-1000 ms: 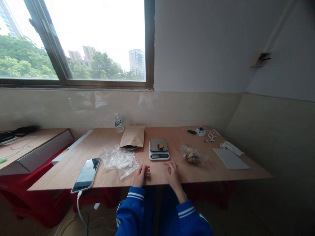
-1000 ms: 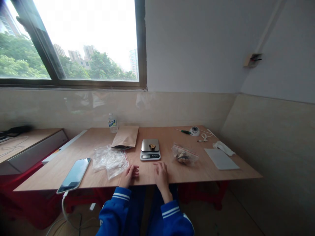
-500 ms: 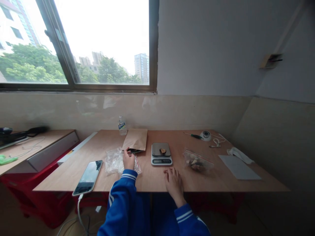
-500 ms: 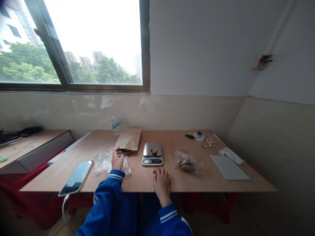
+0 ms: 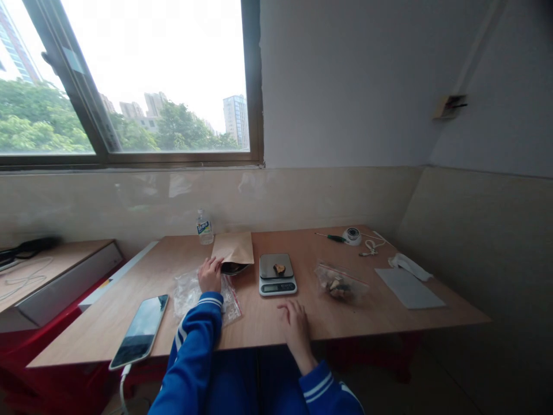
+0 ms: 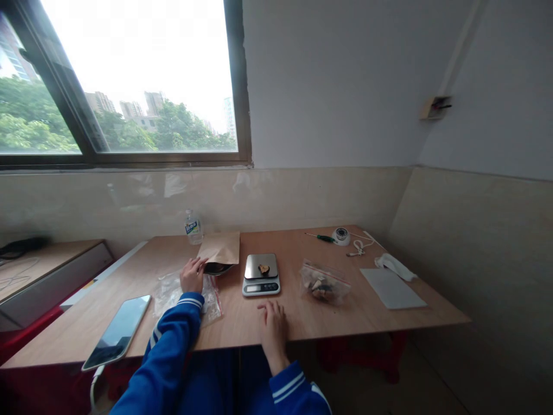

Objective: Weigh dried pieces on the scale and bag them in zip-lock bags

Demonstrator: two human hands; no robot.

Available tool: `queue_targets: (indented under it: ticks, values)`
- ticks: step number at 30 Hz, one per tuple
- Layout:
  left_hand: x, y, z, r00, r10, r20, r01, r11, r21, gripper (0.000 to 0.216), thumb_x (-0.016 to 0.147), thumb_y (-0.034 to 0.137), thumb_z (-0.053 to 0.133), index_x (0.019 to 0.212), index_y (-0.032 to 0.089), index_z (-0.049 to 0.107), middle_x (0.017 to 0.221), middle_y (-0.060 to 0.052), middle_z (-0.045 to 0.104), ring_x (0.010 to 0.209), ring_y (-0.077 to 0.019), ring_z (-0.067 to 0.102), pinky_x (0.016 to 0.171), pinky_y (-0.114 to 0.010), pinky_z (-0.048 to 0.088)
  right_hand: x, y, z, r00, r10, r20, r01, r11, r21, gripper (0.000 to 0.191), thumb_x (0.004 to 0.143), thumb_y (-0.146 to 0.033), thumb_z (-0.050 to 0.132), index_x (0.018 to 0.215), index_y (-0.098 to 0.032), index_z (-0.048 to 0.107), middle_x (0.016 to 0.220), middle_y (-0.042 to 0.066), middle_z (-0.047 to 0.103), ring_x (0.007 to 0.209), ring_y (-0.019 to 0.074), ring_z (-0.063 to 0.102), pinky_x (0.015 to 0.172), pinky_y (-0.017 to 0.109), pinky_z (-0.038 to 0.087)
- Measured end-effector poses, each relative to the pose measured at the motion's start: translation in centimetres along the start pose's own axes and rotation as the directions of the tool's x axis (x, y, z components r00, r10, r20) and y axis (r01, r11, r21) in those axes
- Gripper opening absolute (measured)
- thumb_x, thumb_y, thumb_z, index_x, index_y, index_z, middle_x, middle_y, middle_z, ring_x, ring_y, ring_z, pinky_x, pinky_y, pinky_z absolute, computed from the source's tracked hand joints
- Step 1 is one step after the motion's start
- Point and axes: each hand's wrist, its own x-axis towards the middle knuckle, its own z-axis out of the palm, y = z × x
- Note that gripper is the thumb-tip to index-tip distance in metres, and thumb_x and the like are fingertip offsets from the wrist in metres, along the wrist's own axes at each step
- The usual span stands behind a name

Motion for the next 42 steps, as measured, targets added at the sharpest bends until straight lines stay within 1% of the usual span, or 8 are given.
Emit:
queue_targets:
  ticks: [4,6,10,14,17,23,31,42]
  values:
    - [-0.6,2.4,-0.4,0.983,0.144,-0.112,-0.157,0.981,-0.117,0.025,0.085,0.031,0.047,0.099,0.024,0.066,0.107,-0.007,0.066,0.113,-0.0213,0.053,0.101,-0.036,0.033,0.1,-5.9,1.4,0.951,-0.286,0.117,0.254,0.939,0.232,0.037,0.085,-0.012,0.037,0.116,-0.022,0.056,0.127,0.006,0.052,0.120,0.0213,0.045,0.100,0.040,0.039]
    - [-1.2,3.0,-0.5,0.982,0.139,-0.130,-0.160,0.974,-0.162,0.025,0.086,0.033,0.047,0.098,0.023,0.067,0.100,-0.006,0.068,0.104,-0.0195,0.059,0.094,-0.032,0.039,0.5,-8.0,2.5,0.932,-0.329,0.155,0.279,0.921,0.273,0.039,0.086,-0.012,0.037,0.121,-0.018,0.053,0.133,0.009,0.048,0.124,0.0213,0.041,0.103,0.041,0.038]
    - [-3.0,3.0,-0.7,0.990,0.023,-0.142,-0.050,0.980,-0.191,0.027,0.085,0.036,0.047,0.099,0.025,0.067,0.099,-0.004,0.069,0.092,-0.0175,0.064,0.081,-0.026,0.045,2.4,-9.1,4.5,0.942,-0.303,0.147,0.252,0.924,0.287,0.046,0.084,-0.008,0.034,0.128,-0.011,0.047,0.134,0.013,0.046,0.127,0.0200,0.038,0.105,0.040,0.037]
    - [-4.3,3.0,-0.9,0.992,-0.044,-0.121,0.016,0.973,-0.228,0.028,0.085,0.038,0.047,0.098,0.024,0.067,0.100,-0.004,0.070,0.087,-0.0166,0.065,0.075,-0.025,0.047,4.7,-8.4,6.7,0.922,-0.326,0.209,0.291,0.939,0.184,0.052,0.081,-0.005,0.034,0.132,-0.004,0.041,0.138,0.017,0.042,0.131,0.0222,0.033,0.107,0.040,0.034]
    - [-4.6,3.1,-1.2,0.992,-0.071,-0.104,0.043,0.967,-0.251,0.029,0.085,0.039,0.047,0.099,0.025,0.067,0.100,-0.004,0.070,0.086,-0.0166,0.065,0.075,-0.025,0.047,6.5,-8.6,8.1,0.907,-0.345,0.243,0.335,0.939,0.083,0.052,0.082,-0.007,0.037,0.133,-0.008,0.040,0.135,0.016,0.045,0.127,0.0228,0.038,0.104,0.038,0.037]
    - [-4.5,2.8,-1.0,0.992,-0.097,-0.086,0.075,0.970,-0.232,0.030,0.085,0.039,0.045,0.096,0.023,0.068,0.097,-0.005,0.070,0.087,-0.0167,0.064,0.074,-0.024,0.045,9.3,-10.2,10.1,0.911,-0.164,0.379,0.254,0.946,-0.202,0.043,0.079,-0.009,0.049,0.122,-0.008,0.053,0.117,0.020,0.059,0.110,0.0319,0.052,0.096,0.047,0.037]
    - [-4.7,3.6,-1.4,0.988,-0.127,-0.093,0.105,0.972,-0.208,0.033,0.088,0.038,0.041,0.099,0.021,0.067,0.099,-0.007,0.069,0.090,-0.0173,0.063,0.076,-0.025,0.044,9.7,-10.1,11.5,0.951,-0.024,0.310,0.113,0.955,-0.273,0.035,0.084,-0.004,0.034,0.103,-0.006,0.063,0.097,0.023,0.066,0.090,0.0300,0.061,0.082,0.043,0.044]
    - [-4.6,3.5,-1.7,0.988,-0.119,-0.101,0.094,0.969,-0.228,0.031,0.088,0.036,0.040,0.099,0.020,0.065,0.099,-0.007,0.067,0.091,-0.0169,0.062,0.077,-0.025,0.044,6.8,-9.5,10.9,0.985,-0.150,0.081,0.154,0.987,-0.054,0.027,0.084,-0.010,0.041,0.097,-0.017,0.063,0.104,0.014,0.060,0.100,0.0274,0.052,0.086,0.039,0.043]
